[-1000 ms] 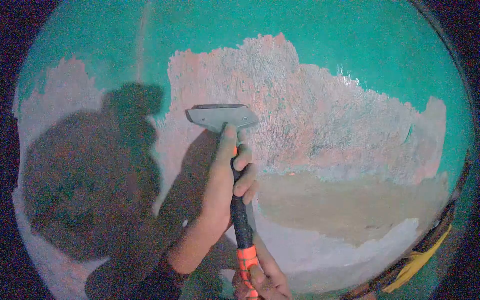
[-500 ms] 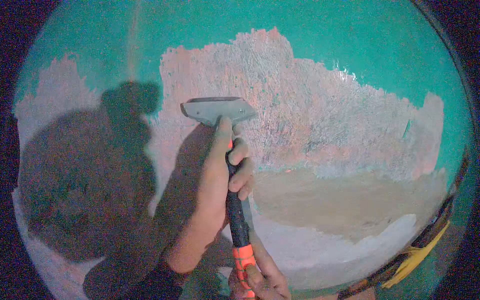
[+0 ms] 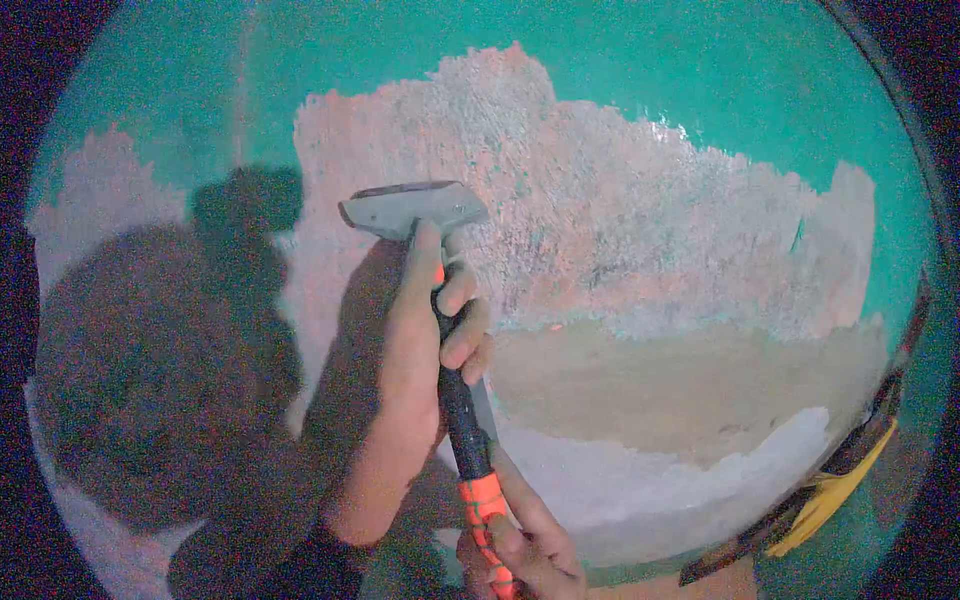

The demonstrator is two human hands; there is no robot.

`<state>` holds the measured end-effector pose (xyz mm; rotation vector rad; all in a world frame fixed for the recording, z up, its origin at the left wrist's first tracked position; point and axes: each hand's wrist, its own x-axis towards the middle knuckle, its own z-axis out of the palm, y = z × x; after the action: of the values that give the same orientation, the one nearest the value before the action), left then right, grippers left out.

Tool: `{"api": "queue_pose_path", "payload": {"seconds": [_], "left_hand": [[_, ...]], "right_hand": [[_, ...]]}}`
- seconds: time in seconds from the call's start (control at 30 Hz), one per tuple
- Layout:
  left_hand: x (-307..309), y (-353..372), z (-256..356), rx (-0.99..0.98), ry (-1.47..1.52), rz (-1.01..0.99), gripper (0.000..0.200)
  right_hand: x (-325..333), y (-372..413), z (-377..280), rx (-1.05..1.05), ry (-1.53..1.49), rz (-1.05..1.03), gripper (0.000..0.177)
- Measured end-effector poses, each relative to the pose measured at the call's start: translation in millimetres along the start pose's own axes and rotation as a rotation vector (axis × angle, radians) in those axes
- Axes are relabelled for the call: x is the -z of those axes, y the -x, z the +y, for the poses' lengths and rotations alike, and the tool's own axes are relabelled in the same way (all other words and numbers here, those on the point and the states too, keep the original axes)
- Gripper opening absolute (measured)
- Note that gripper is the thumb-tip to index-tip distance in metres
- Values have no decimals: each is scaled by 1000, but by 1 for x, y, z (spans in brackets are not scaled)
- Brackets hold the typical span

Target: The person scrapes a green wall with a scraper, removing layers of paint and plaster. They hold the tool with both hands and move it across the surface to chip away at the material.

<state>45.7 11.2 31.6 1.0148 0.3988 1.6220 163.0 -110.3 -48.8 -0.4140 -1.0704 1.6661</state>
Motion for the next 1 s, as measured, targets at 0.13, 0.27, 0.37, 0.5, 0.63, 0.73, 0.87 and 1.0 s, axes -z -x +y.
{"api": "queue_pose_path", "payload": {"seconds": [0.13, 0.27, 0.37, 0.5, 0.63, 0.73, 0.87, 1.0], "left_hand": [[2, 9, -20, 9, -16, 12, 41], [-5, 5, -23, 14, 6, -7, 47], [-6, 8, -34, 29, -4, 53, 40], [-11, 9, -36, 47, 10, 62, 39], [-17, 10, -29, 15, -22, 43, 46], [-19, 7, -25, 17, 12, -6, 46], [-18, 10, -28, 31, -5, 17, 46], [-22, 6, -23, 2, 44, -17, 45]], "right_hand": [[15, 4, 20, 38, -7, 69, 56], [21, 5, 12, 66, -42, 63, 58], [30, 9, 14, 41, -53, 35, 59], [26, 14, 8, 0, -67, 92, 61], [25, 14, 2, -15, -69, 73, 62], [27, 16, 1, -35, -65, 82, 61], [24, 17, -12, -79, -41, 89, 59], [26, 13, -14, -55, -30, 48, 57]]}}
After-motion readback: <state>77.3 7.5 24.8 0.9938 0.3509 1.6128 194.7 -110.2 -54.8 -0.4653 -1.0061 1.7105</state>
